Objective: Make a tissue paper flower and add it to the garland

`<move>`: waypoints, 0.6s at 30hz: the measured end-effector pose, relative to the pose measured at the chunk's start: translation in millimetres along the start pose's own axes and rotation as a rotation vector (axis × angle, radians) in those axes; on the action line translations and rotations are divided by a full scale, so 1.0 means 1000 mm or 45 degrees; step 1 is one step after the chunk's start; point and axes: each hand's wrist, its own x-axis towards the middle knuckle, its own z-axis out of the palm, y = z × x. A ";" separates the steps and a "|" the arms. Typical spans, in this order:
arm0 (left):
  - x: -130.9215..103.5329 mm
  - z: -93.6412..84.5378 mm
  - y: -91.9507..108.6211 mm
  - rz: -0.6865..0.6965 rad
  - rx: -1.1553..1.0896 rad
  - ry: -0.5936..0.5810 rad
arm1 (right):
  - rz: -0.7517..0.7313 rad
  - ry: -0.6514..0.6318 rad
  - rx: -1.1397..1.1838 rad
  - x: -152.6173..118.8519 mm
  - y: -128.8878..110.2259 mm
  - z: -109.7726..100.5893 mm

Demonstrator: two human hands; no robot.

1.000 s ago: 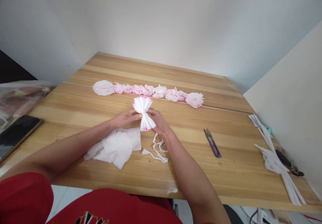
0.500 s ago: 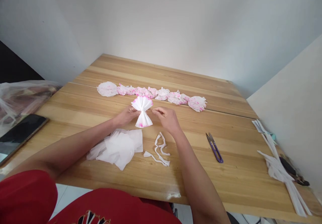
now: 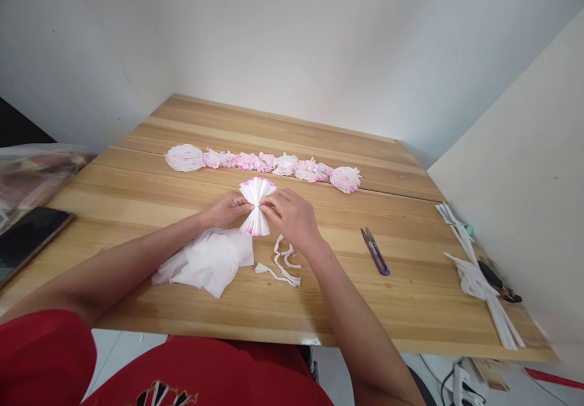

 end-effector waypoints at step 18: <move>0.000 0.008 0.009 -0.008 0.123 0.180 | 0.312 0.072 0.250 -0.011 0.003 0.018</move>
